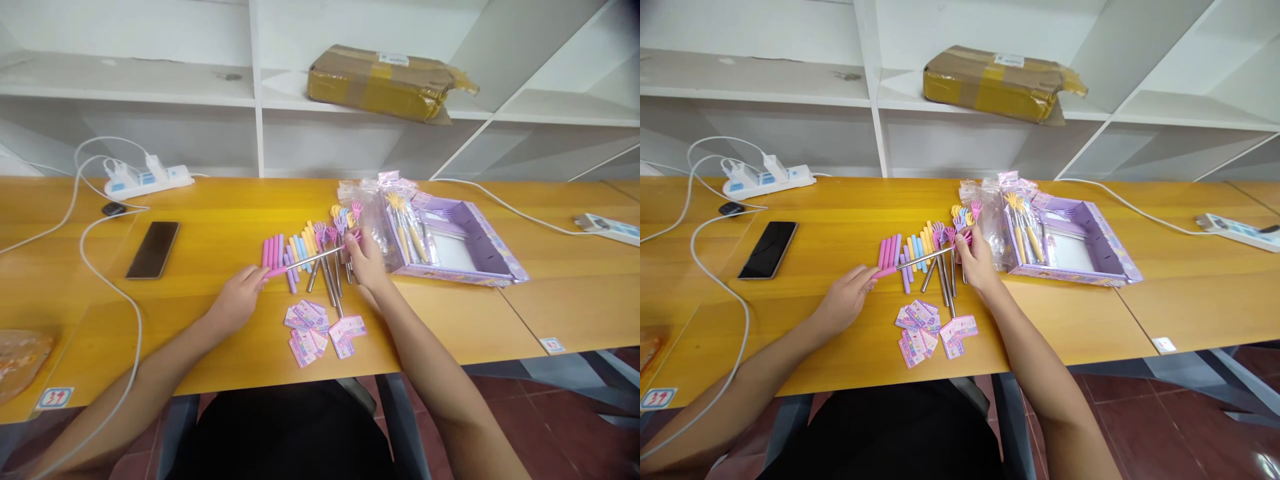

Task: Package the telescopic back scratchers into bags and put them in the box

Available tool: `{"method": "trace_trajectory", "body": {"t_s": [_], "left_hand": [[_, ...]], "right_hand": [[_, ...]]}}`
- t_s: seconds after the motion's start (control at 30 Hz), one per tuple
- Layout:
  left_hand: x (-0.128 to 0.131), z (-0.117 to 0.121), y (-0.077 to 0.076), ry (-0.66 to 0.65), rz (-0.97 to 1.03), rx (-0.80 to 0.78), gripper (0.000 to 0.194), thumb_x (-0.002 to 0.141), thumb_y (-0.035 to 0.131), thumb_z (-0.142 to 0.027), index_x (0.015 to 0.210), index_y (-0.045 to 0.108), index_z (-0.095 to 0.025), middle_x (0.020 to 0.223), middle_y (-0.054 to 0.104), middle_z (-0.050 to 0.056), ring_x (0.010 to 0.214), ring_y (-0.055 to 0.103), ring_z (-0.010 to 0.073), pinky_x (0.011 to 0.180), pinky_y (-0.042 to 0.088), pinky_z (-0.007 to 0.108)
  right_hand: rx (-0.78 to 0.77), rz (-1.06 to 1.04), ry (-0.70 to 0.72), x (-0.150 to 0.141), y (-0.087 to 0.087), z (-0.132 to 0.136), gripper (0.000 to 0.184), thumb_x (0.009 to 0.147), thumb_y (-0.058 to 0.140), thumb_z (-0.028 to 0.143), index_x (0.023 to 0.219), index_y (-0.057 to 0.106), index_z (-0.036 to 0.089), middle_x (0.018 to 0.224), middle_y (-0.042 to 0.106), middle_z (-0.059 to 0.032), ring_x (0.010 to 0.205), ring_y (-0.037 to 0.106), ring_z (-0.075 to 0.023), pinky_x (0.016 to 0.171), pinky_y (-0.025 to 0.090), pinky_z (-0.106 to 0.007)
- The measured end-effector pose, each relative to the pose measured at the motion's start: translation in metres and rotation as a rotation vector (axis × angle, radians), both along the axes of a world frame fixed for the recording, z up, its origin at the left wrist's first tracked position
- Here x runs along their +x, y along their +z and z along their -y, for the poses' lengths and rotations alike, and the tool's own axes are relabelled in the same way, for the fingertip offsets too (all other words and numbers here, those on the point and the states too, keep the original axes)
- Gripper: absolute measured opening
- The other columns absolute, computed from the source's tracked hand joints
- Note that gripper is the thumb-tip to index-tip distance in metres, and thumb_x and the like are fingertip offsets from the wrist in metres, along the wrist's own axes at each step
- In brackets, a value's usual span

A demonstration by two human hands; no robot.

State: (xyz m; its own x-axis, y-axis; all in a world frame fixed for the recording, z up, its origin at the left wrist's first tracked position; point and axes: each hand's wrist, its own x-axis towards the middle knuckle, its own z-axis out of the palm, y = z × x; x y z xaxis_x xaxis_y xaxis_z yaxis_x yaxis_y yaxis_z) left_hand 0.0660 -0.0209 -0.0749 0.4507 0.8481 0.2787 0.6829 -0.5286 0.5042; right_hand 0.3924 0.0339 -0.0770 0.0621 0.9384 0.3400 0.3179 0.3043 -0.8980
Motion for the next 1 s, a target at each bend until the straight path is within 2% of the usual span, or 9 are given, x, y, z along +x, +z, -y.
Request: {"method": "trace_trajectory", "body": {"t_s": [0.27, 0.57, 0.7, 0.83, 1.0], "left_hand": [[0.001, 0.001, 0.000, -0.019, 0.001, -0.031, 0.035, 0.110, 0.039, -0.022, 0.134, 0.064, -0.018, 0.103, 0.067, 0.008, 0.087, 0.064, 0.0205, 0.080, 0.054, 0.034], [0.004, 0.004, -0.003, -0.035, 0.023, -0.049, 0.041, 0.109, 0.038, -0.020, 0.143, 0.061, -0.021, 0.104, 0.066, 0.008, 0.091, 0.063, 0.0210, 0.085, 0.054, 0.036], [0.003, 0.004, -0.002, -0.020, 0.013, -0.032, 0.037, 0.109, 0.039, -0.020, 0.138, 0.063, -0.020, 0.101, 0.066, 0.008, 0.088, 0.062, 0.0214, 0.082, 0.054, 0.036], [0.004, 0.005, -0.001, -0.023, 0.019, -0.043, 0.037, 0.109, 0.040, -0.020, 0.138, 0.063, -0.019, 0.104, 0.066, 0.009, 0.092, 0.063, 0.0220, 0.084, 0.055, 0.037], [0.006, 0.007, 0.000, -0.054, 0.045, -0.051, 0.042, 0.110, 0.038, -0.020, 0.146, 0.059, -0.024, 0.111, 0.068, 0.009, 0.097, 0.066, 0.0217, 0.090, 0.056, 0.037]], "right_hand": [[-0.032, 0.032, 0.008, -0.003, -0.004, 0.000, 0.033, 0.105, 0.055, 0.061, 0.097, 0.055, 0.029, 0.063, 0.059, 0.0045, 0.056, 0.054, -0.0200, 0.061, 0.041, -0.036], [-0.050, 0.047, 0.046, -0.007, -0.006, 0.002, 0.031, 0.106, 0.054, 0.059, 0.097, 0.056, 0.030, 0.063, 0.058, 0.0043, 0.058, 0.055, -0.0207, 0.064, 0.042, -0.036], [-0.057, 0.027, 0.062, -0.009, -0.007, 0.002, 0.030, 0.104, 0.057, 0.058, 0.097, 0.056, 0.029, 0.063, 0.057, 0.0042, 0.057, 0.053, -0.0204, 0.063, 0.041, -0.035], [-0.042, 0.039, 0.056, -0.011, -0.009, 0.003, 0.030, 0.101, 0.061, 0.058, 0.098, 0.057, 0.028, 0.071, 0.058, 0.0022, 0.064, 0.054, -0.0210, 0.065, 0.044, -0.035], [-0.030, 0.136, 0.074, -0.019, -0.009, 0.006, 0.030, 0.104, 0.055, 0.057, 0.101, 0.055, 0.027, 0.081, 0.064, -0.0006, 0.076, 0.060, -0.0225, 0.071, 0.047, -0.035]]}}
